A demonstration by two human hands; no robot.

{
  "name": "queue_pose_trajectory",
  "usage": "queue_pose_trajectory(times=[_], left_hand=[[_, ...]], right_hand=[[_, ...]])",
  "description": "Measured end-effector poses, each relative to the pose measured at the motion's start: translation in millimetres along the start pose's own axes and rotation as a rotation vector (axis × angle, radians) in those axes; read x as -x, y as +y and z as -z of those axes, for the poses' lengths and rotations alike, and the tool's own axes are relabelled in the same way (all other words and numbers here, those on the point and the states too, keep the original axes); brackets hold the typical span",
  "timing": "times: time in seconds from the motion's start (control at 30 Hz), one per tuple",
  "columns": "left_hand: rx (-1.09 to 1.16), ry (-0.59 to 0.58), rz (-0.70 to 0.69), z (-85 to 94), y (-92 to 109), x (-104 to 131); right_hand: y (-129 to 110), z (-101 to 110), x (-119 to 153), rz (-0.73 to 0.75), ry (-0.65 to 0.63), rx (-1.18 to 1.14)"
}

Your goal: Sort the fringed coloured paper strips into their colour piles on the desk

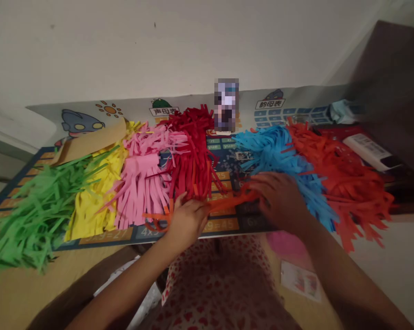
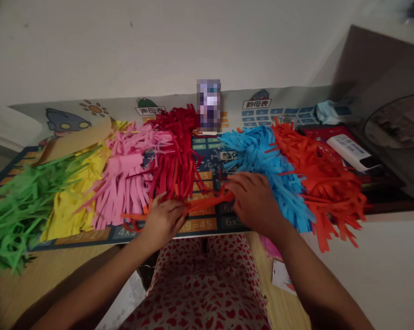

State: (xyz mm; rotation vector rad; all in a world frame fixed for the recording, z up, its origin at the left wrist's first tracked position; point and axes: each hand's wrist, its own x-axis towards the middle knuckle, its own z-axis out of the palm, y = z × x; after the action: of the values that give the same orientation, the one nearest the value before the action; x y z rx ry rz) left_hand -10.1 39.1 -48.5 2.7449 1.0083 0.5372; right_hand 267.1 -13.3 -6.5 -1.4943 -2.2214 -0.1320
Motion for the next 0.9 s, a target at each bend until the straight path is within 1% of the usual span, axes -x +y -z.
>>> queue_pose_trajectory(times=[0.03,0.1,0.17,0.23,0.33,0.43,0.53,0.63,0.77,0.9], left_hand=[[0.001,0.003,0.002,0.1,0.7,0.4],[-0.026,0.006,-0.003,0.3,3.7,1.5],[-0.074,0.013,-0.019,0.0,7.4,3.6],[-0.104,0.038,-0.038,-1.0,9.7,6.8],[-0.078,0.066,-0.046,-1.5,7.7,12.0],[-0.025,0.059,-0.006,2.2,2.3,14.1],[0.024,0.018,0.085,8.4,-1.5,10.5],[0.056,-0.04,0.191,12.1,-2.6,2.4],[0.03,-0.116,0.293,11.9,-3.7,-8.2],[-0.014,-0.159,0.332,11.3,-5.0,-14.2]], right_hand=[[-11.4,-1.1,-1.5,0.04,0.009,-0.054],[-34.7,-12.2,-3.9,0.148,-0.013,-0.109],[-49.4,-30.6,-3.9,0.2,-0.043,-0.038],[-49.9,-48.4,-0.1,0.213,-0.059,0.014],[-31.4,-62.6,10.4,0.205,-0.073,-0.037],[-11.1,-63.1,16.9,0.111,-0.08,-0.12],[-1.0,-61.2,14.1,-0.032,-0.157,-0.204],[1.6,-62.2,6.8,-0.139,-0.238,-0.236],[-0.3,-64.3,-0.4,-0.257,-0.234,-0.238],[-4.6,-63.4,-4.4,-0.328,-0.253,-0.233]])
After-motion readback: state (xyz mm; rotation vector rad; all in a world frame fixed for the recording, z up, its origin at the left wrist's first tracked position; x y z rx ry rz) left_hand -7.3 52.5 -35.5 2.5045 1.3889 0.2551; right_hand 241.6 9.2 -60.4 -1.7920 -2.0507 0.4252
